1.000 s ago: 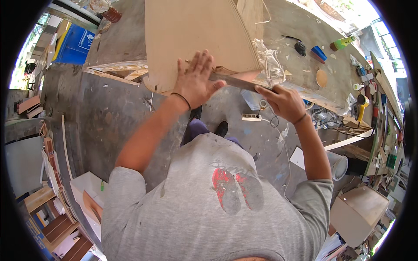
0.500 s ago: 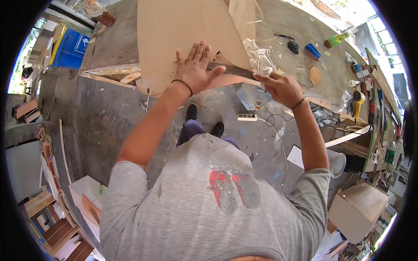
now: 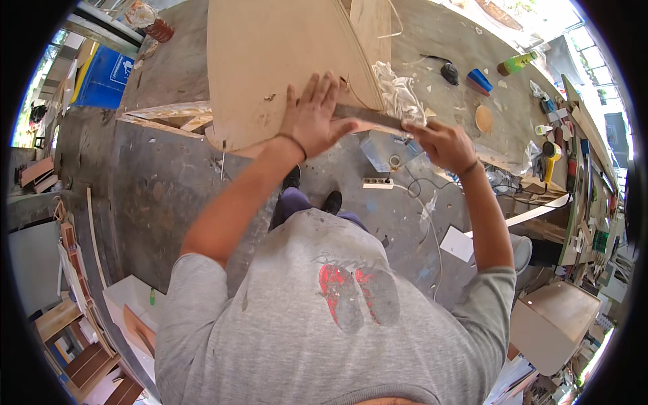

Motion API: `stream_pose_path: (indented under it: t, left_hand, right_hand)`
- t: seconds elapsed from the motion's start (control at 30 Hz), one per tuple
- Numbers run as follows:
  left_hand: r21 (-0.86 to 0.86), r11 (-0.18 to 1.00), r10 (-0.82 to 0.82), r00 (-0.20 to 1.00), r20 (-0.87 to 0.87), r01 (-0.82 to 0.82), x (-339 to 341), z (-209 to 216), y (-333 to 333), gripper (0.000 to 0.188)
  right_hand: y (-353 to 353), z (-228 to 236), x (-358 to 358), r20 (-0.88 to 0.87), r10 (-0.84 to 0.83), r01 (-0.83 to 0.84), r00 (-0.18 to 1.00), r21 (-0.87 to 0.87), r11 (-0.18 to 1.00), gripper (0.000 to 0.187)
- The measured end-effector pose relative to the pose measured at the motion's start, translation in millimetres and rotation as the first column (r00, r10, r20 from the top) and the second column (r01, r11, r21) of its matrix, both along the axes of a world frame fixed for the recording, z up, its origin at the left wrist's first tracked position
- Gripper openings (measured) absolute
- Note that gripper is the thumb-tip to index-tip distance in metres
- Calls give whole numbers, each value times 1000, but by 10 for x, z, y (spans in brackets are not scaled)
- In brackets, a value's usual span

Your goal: The person uses a file to smooth the curved edge of a wooden cabinet part held in place on a workbench.

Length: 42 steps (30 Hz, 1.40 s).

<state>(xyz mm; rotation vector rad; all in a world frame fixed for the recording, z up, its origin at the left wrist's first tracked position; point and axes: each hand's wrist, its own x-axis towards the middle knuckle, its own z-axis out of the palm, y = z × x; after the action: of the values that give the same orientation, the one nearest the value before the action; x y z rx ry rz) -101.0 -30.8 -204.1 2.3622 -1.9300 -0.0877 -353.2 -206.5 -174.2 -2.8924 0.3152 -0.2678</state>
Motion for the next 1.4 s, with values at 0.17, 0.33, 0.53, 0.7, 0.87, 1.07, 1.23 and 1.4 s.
stream_pose_path:
  t: [0.17, 0.33, 0.53, 0.7, 0.87, 1.07, 1.23, 1.4]
  left_hand:
    - [2, 1000, 14, 1000, 5, -14, 55, 22, -71, 96]
    - [-7, 1000, 17, 999, -49, -17, 35, 52, -168, 94]
    - [7, 1000, -11, 999, 42, 11, -41, 28, -102, 93]
    - [-32, 996, 85, 996, -6, -85, 206, 20, -186, 96]
    - [7, 1000, 20, 1000, -9, -20, 54, 33, -43, 95]
    - [-50, 999, 13, 999, -45, -15, 164, -16, -133, 91]
    - [-53, 999, 3, 999, -32, -5, 191, 47, -306, 88]
    - [-33, 999, 21, 997, -68, -23, 195, 90, -163, 87]
  right_hand:
    - [62, 71, -30, 3, -10, 10, 1000, -22, 1000, 40]
    - [19, 3, -57, 21, -31, 31, 999, 21, 999, 41]
    - [114, 19, -182, -28, -38, 37, 999, -39, 999, 41]
    - [23, -17, 170, 29, -28, 31, 999, -84, 996, 42]
    - [138, -41, -28, -32, -20, 20, 999, -1, 1000, 43]
    - [115, 24, 38, 16, -41, 42, 999, -54, 998, 45]
    - [109, 51, 74, 6, -106, 106, 994, 32, 994, 41]
    - [271, 125, 11, -22, -128, 128, 992, -4, 992, 42]
